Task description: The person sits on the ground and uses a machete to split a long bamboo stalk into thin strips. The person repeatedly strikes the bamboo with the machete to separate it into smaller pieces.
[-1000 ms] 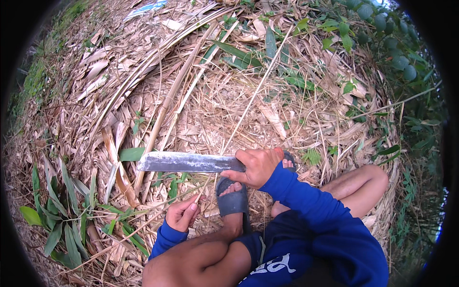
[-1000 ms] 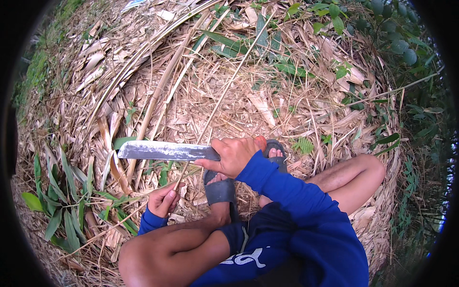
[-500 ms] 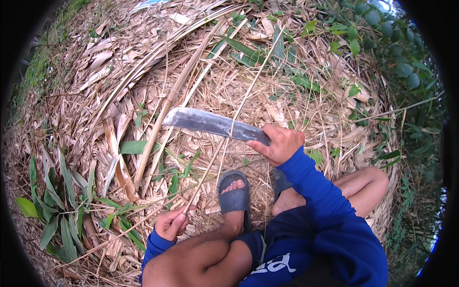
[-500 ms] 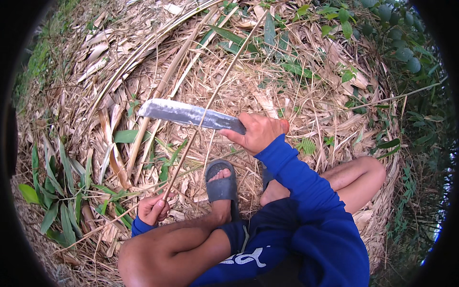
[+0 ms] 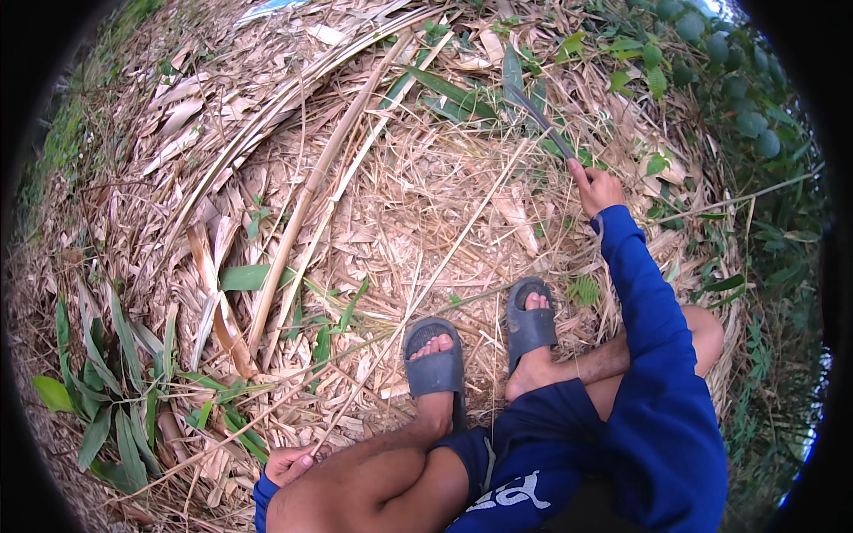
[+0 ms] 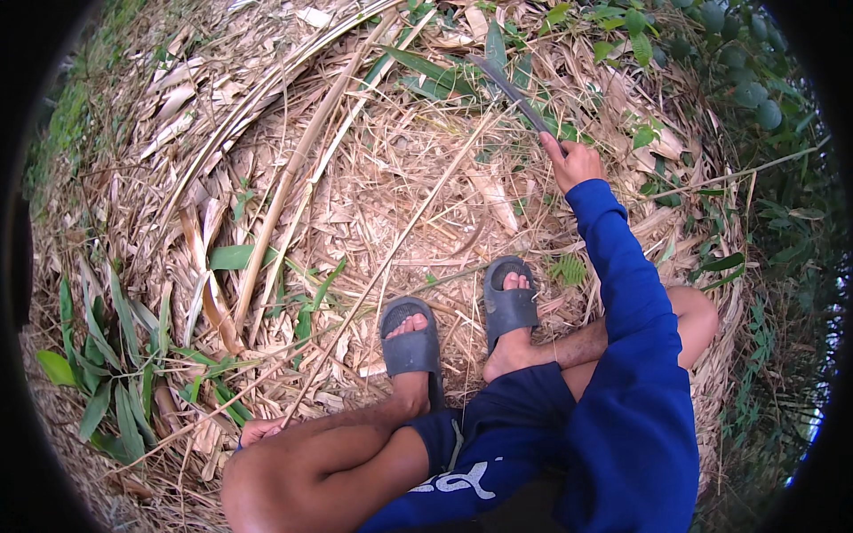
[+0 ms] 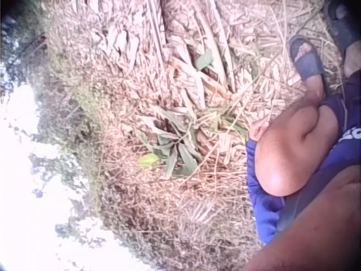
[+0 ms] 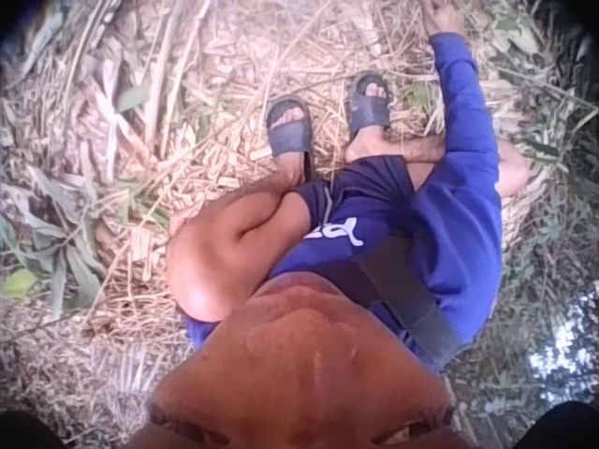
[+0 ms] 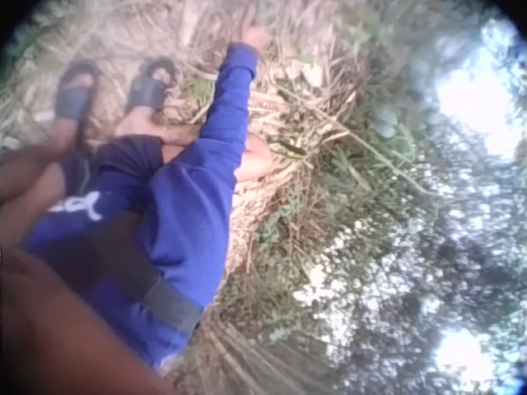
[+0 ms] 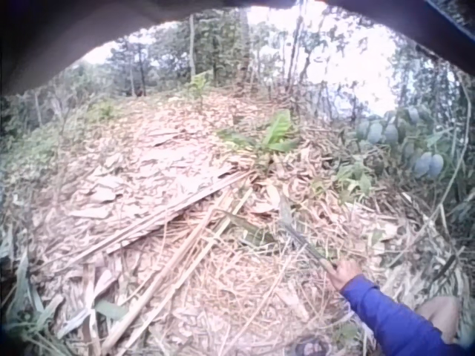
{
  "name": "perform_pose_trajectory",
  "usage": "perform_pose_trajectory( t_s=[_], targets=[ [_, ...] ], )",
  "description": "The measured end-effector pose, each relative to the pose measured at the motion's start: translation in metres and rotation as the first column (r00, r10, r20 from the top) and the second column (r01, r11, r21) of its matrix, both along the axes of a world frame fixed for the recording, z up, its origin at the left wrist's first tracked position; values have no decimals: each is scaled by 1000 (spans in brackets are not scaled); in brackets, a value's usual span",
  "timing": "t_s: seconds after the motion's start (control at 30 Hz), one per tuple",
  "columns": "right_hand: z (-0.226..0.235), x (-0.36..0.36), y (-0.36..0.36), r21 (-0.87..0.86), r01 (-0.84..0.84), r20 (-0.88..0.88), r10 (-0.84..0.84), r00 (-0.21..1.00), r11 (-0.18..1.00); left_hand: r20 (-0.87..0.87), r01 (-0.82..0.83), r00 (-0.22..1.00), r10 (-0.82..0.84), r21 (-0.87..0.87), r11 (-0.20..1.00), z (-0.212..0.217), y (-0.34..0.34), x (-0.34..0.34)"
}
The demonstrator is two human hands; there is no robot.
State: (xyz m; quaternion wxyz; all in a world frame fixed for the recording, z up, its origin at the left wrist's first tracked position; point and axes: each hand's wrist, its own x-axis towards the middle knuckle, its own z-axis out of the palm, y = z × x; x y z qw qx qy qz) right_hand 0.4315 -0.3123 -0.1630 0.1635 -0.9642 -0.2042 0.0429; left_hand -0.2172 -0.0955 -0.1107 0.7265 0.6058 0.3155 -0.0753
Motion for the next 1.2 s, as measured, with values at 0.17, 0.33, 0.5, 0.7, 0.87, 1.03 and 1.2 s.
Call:
perform_pose_trajectory(
  t_s=[0.17, 0.33, 0.5, 0.7, 0.87, 1.03, 1.2],
  targets=[
    [-11, -9, -15, 236, 33, 33, -42, 999, 971, -85, -295, 945, 315, 186, 937, 18, 0, 42],
    [25, -116, 37, 378, -149, -190, 234, 953, 914, 92, -387, 918, 385, 412, 825, -20, -9, 142],
    [43, -205, 62, 335, -574, 0, 609, 793, 747, 190, -304, 951, 245, 424, 853, -13, -19, 235],
    [37, -231, 70, 382, -633, 68, 663, 745, 673, 243, -162, 970, 15, 598, 785, 7, -22, 256],
    [40, -230, 70, 350, -651, 161, 641, 750, 674, 270, -148, 963, -13, 567, 810, 9, -20, 249],
    [44, -193, 66, 304, -472, 85, 470, 879, 828, 255, -143, 967, 17, 483, 864, 10, -29, 228],
    [42, -164, 60, 232, -547, 203, 510, 836, 804, 209, -142, 974, 83, 285, 948, 9, -28, 207]
  ],
)
